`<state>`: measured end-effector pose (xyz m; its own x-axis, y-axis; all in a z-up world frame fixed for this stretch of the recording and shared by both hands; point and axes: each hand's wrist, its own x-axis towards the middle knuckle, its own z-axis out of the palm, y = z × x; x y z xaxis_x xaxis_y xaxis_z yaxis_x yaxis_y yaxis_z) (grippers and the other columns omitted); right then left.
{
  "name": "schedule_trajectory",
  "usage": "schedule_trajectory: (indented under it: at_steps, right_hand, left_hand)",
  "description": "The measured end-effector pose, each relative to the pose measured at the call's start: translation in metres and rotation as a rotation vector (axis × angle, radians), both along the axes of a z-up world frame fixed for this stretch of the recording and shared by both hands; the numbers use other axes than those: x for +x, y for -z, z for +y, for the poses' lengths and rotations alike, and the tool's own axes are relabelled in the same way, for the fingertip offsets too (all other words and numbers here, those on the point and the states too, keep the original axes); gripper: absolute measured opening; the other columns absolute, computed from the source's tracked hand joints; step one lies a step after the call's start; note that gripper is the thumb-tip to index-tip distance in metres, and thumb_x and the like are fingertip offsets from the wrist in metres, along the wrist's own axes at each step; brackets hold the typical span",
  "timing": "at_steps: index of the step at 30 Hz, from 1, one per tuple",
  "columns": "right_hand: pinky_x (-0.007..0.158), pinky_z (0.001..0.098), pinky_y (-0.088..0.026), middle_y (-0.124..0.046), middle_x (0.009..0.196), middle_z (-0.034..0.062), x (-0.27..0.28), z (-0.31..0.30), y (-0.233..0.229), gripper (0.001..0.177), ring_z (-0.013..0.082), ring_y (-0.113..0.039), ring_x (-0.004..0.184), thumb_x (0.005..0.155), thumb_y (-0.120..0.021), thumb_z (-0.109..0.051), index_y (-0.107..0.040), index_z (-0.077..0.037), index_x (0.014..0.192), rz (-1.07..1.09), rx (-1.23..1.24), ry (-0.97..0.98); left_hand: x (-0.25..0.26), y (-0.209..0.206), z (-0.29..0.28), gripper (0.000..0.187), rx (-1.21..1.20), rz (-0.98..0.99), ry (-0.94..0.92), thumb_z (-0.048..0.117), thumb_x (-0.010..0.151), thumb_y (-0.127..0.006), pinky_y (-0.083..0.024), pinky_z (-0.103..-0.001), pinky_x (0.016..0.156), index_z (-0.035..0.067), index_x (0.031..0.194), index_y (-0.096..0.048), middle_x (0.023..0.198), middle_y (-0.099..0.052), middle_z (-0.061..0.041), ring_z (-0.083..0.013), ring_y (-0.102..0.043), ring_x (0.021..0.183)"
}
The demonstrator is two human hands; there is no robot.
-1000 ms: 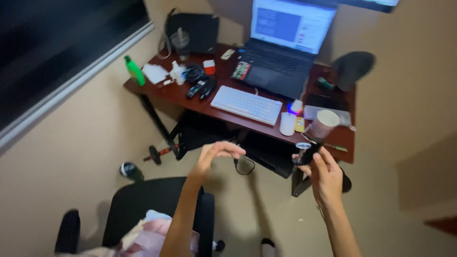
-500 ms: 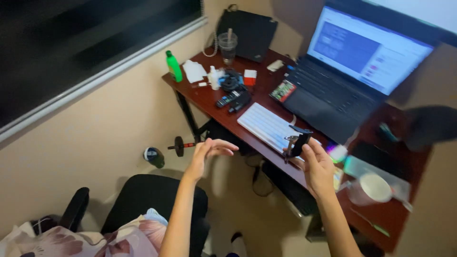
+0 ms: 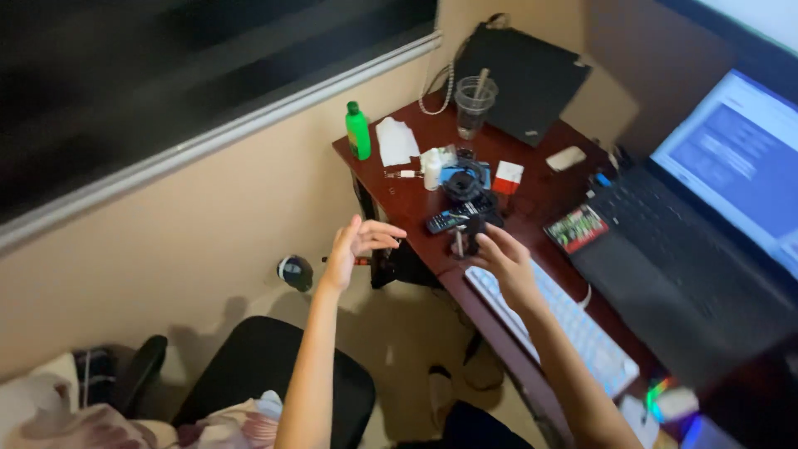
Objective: The recorder assembles a small electronic component with tape and then adjusts or moves a large monitor.
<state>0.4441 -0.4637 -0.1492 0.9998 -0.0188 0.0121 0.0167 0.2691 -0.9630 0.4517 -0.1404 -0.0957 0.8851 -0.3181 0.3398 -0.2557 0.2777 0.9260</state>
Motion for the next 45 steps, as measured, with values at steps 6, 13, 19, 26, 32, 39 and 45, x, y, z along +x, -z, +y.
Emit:
schedule_trajectory:
  at_steps: [6, 13, 19, 26, 32, 39, 45]
  right_hand:
    - [0.082, 0.0271, -0.054, -0.072, 0.114, 0.0051, 0.149, 0.027, 0.075, 0.042, 0.0096, -0.065, 0.094, 0.101, -0.066, -0.018, -0.062, 0.005, 0.135, -0.058, -0.297, -0.116]
    - [0.075, 0.0302, -0.055, -0.076, 0.097, 0.0104, 0.224, 0.063, 0.148, 0.033, 0.0151, -0.068, 0.085, 0.100, -0.064, -0.018, -0.064, 0.005, 0.123, -0.056, -0.474, -0.140]
    - [0.082, 0.0442, -0.056, -0.074, 0.101, 0.0249, 0.266, 0.079, 0.189, 0.036, 0.0377, -0.071, 0.094, 0.093, -0.071, -0.024, -0.069, 0.003, 0.117, -0.108, -0.882, -0.046]
    - [0.094, 0.0487, -0.053, -0.068, 0.115, 0.0313, 0.280, 0.085, 0.207, 0.045, 0.0472, -0.065, 0.111, 0.092, -0.069, -0.026, -0.063, 0.005, 0.124, -0.139, -0.978, -0.051]
    - [0.095, 0.0488, -0.051, -0.067, 0.118, 0.0316, 0.286, 0.082, 0.213, 0.044, 0.0475, -0.062, 0.113, 0.092, -0.068, -0.023, -0.062, 0.005, 0.127, -0.113, -1.022, -0.072]
    - [0.099, 0.0476, -0.048, -0.062, 0.121, 0.0311, 0.285, 0.084, 0.201, 0.037, 0.0479, -0.059, 0.112, 0.092, -0.068, -0.015, -0.065, 0.007, 0.121, -0.249, -1.070, 0.042]
    - [0.095, 0.0487, -0.052, -0.066, 0.116, 0.0270, 0.290, 0.080, 0.210, 0.032, 0.0462, -0.063, 0.108, 0.090, -0.069, -0.014, -0.068, 0.004, 0.116, -0.272, -1.087, 0.100]
  left_hand:
    - [0.083, 0.056, 0.011, 0.079, 0.071, 0.172, -0.113, 0.062, 0.105, -0.026, -0.056, -0.042, 0.095, 0.000, 0.108, -0.076, 0.115, -0.077, -0.014, -0.0235, -0.073, 0.097]
    - [0.113, 0.093, 0.024, 0.080, 0.112, 0.317, -0.166, 0.062, 0.105, -0.024, -0.055, -0.042, 0.099, 0.002, 0.107, -0.076, 0.116, -0.077, -0.014, -0.0232, -0.072, 0.100]
    - [0.152, 0.096, 0.039, 0.076, 0.115, 0.377, -0.160, 0.060, 0.104, -0.026, -0.055, -0.045, 0.098, 0.001, 0.112, -0.073, 0.121, -0.075, -0.013, -0.0244, -0.071, 0.100]
    - [0.196, 0.092, 0.078, 0.075, 0.103, 0.339, -0.135, 0.060, 0.105, -0.027, -0.055, -0.045, 0.097, 0.001, 0.110, -0.073, 0.118, -0.076, -0.015, -0.0248, -0.071, 0.101]
    - [0.215, 0.100, 0.090, 0.074, 0.085, 0.353, -0.098, 0.059, 0.105, -0.028, -0.054, -0.045, 0.097, 0.000, 0.106, -0.072, 0.113, -0.076, -0.017, -0.0262, -0.071, 0.099]
    - [0.234, 0.115, 0.082, 0.076, 0.063, 0.382, -0.035, 0.061, 0.104, -0.028, -0.055, -0.044, 0.097, 0.000, 0.104, -0.072, 0.109, -0.076, -0.016, -0.0256, -0.072, 0.100]
    - [0.244, 0.110, 0.076, 0.077, 0.075, 0.382, 0.022, 0.064, 0.104, -0.028, -0.053, -0.043, 0.097, 0.001, 0.105, -0.073, 0.113, -0.075, -0.016, -0.0255, -0.071, 0.102]
